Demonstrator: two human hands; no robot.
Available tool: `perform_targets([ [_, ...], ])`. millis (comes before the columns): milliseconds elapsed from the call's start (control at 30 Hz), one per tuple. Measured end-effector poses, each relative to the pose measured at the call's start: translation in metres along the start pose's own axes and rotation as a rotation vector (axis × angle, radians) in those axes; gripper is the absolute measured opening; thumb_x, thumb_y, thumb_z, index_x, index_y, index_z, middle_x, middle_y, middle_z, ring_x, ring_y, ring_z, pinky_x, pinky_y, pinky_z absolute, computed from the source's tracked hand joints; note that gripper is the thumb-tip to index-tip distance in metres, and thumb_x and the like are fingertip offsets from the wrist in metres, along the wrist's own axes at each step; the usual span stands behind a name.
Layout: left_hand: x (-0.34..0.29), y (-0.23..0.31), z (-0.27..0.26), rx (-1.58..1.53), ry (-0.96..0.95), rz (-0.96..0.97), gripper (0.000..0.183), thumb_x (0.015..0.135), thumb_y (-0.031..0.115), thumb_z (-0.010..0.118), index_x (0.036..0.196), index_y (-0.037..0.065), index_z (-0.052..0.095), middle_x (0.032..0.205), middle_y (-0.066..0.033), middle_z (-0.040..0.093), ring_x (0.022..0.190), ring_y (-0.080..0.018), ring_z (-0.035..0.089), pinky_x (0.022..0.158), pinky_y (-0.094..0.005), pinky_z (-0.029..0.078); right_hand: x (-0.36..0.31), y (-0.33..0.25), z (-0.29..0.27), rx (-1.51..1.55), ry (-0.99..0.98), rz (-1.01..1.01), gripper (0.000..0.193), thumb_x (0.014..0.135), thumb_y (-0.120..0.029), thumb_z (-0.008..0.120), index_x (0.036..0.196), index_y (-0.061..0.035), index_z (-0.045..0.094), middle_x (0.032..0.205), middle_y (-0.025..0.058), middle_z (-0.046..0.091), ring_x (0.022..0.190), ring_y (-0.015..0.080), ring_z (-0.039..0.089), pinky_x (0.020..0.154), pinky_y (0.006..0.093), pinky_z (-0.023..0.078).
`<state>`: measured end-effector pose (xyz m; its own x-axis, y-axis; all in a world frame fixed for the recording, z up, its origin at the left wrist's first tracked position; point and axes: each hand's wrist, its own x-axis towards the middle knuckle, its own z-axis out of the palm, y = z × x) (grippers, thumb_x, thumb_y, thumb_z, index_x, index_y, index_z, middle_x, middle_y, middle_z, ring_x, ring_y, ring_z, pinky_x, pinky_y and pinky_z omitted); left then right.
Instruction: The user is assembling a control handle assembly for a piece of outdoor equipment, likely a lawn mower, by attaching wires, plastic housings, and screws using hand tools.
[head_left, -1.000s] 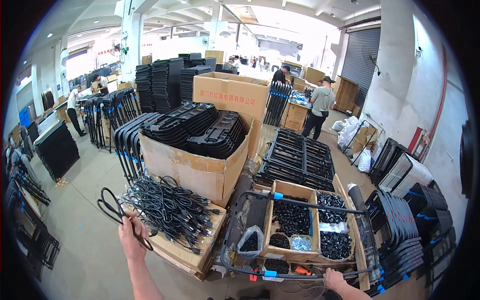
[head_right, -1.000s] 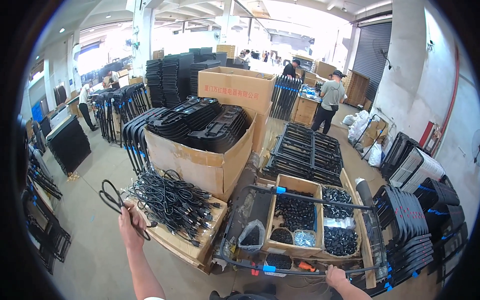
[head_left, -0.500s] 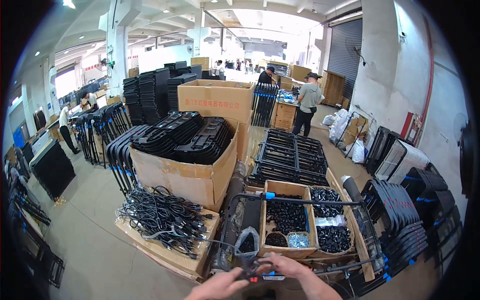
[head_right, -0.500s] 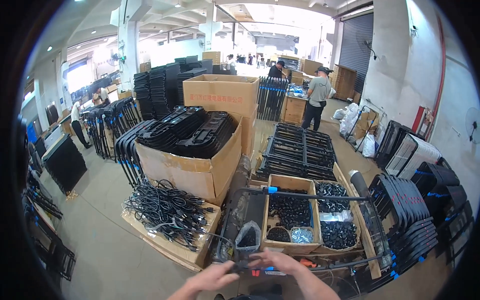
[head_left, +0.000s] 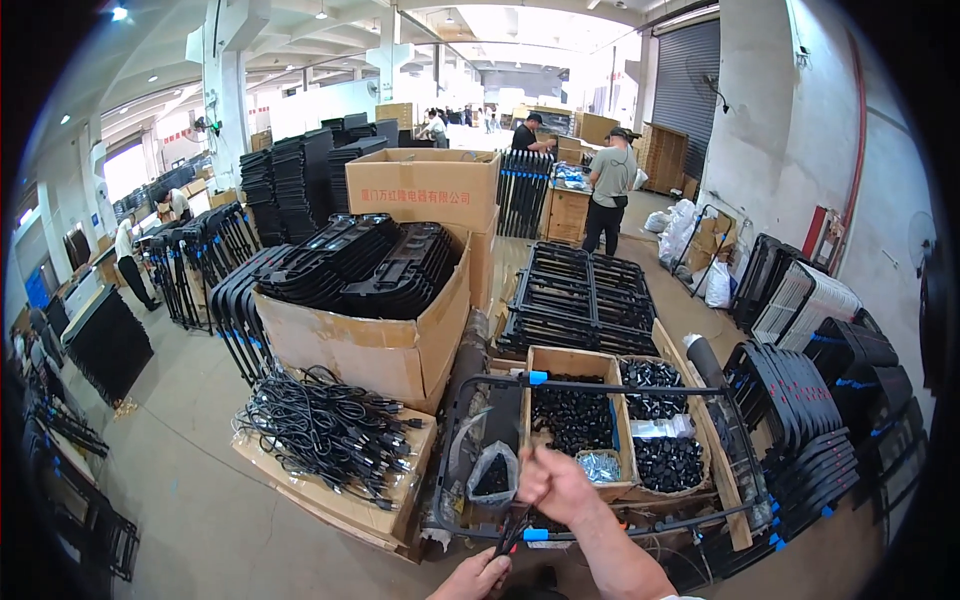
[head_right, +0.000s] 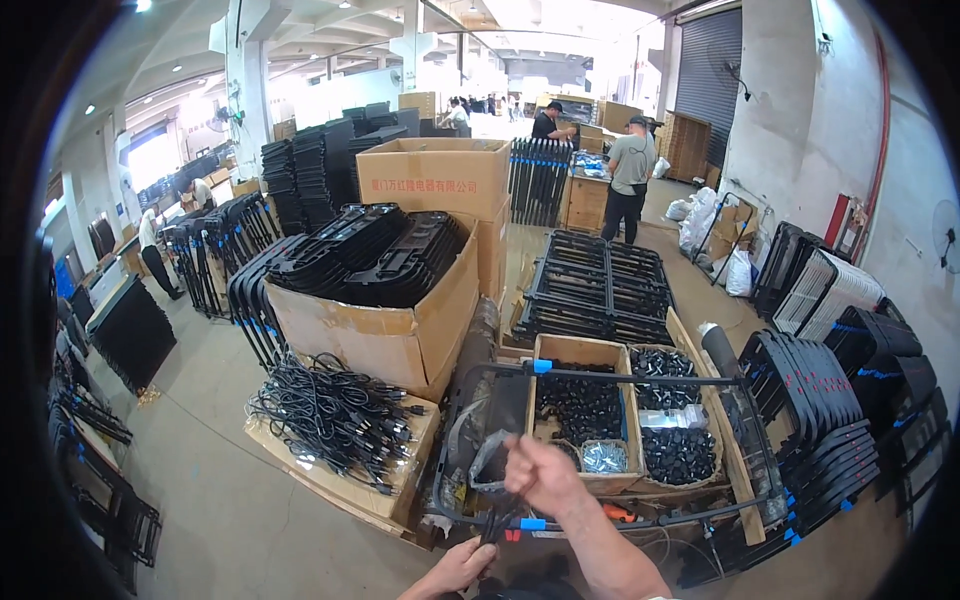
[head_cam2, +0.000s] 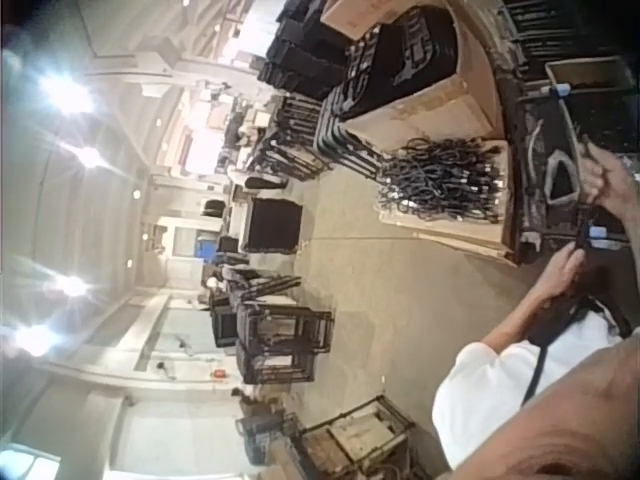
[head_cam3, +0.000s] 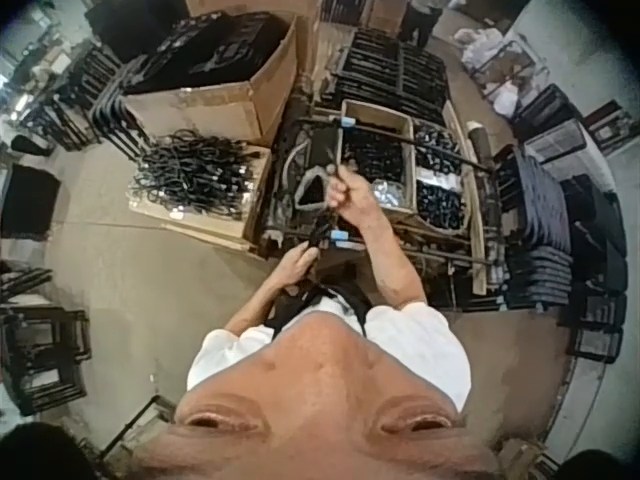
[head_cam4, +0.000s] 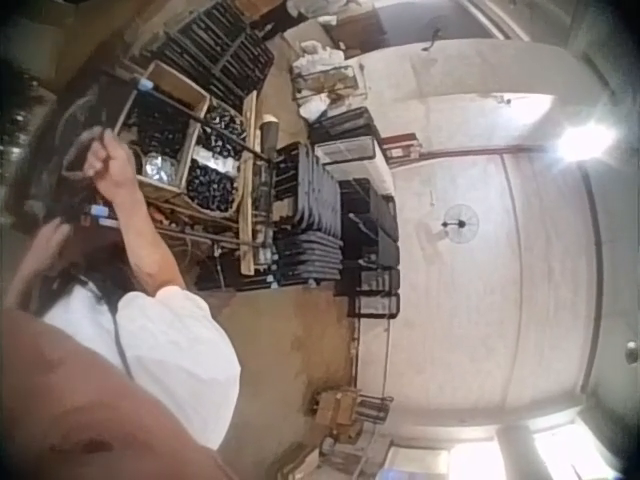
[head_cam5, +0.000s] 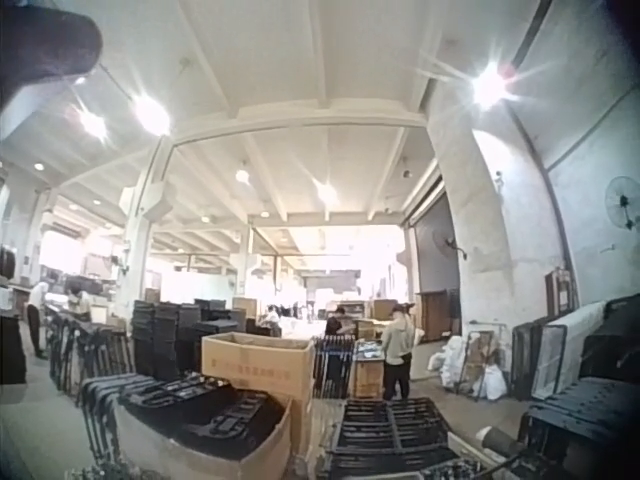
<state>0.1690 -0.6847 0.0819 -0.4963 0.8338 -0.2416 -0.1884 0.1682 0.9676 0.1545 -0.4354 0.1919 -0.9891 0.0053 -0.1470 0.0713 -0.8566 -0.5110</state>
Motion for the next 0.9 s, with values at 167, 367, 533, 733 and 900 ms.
perform_targets([
  [167, -0.005, 0.011, 0.009, -0.096, -0.038, 0.046, 0.033, 0.114, 0.034, 0.045, 0.102, 0.005, 0.056, 0.080, -0.0020, 0.056, 0.071, -0.0120, 0.054, 0.067, -0.0296, 0.049, 0.003, -0.050, -0.019, 0.023, 0.115, -0.242, 0.026, 0.112, -0.033, 0.051, 0.105, -0.0109, 0.063, 0.066, -0.0080, 0.040, 0.051, 0.0082, 0.032, 0.047, 0.0265, 0.028],
  [367, -0.024, 0.004, 0.023, 0.344, 0.059, -0.053, 0.034, 0.110, 0.036, 0.054, 0.113, 0.002, 0.060, 0.090, -0.0099, 0.067, 0.083, -0.0218, 0.066, 0.078, -0.0373, 0.054, -0.018, -0.077, -0.023, -0.122, 0.251, -0.459, 0.029, 0.114, -0.033, 0.047, 0.110, -0.0098, 0.064, 0.067, -0.0067, 0.042, 0.049, 0.0073, 0.032, 0.044, 0.0261, 0.028],
  [533, -0.037, -0.046, 0.036, 0.811, 0.020, 0.130, 0.041, 0.104, 0.035, 0.061, 0.130, 0.003, 0.060, 0.115, -0.0209, 0.070, 0.110, -0.0357, 0.069, 0.095, -0.0454, 0.054, -0.043, -0.053, 0.000, -0.375, 0.126, -0.308, 0.031, 0.115, -0.032, 0.046, 0.117, -0.0060, 0.063, 0.071, -0.0046, 0.041, 0.052, 0.0048, 0.032, 0.046, 0.0229, 0.028],
  [733, -0.036, 0.109, 0.051, 0.706, 0.825, 0.551, 0.035, 0.088, 0.004, 0.070, 0.123, -0.001, 0.067, 0.126, -0.0205, 0.066, 0.125, -0.0393, 0.060, 0.111, -0.0466, 0.046, -0.109, -0.042, -0.006, -0.402, -0.143, -0.147, 0.033, 0.115, -0.032, 0.046, 0.116, -0.0026, 0.063, 0.069, -0.0056, 0.038, 0.054, 0.0042, 0.029, 0.048, 0.0225, 0.027],
  [900, -0.033, 0.185, 0.072, 1.101, 1.118, 0.852, 0.042, 0.086, -0.005, 0.066, 0.127, 0.005, 0.070, 0.144, -0.0165, 0.061, 0.143, -0.0393, 0.050, 0.120, -0.0505, 0.038, -0.155, -0.035, -0.017, -0.509, -0.207, 0.011, 0.033, 0.114, -0.027, 0.048, 0.116, 0.0009, 0.065, 0.072, -0.0066, 0.044, 0.059, 0.0042, 0.033, 0.053, 0.0232, 0.028],
])
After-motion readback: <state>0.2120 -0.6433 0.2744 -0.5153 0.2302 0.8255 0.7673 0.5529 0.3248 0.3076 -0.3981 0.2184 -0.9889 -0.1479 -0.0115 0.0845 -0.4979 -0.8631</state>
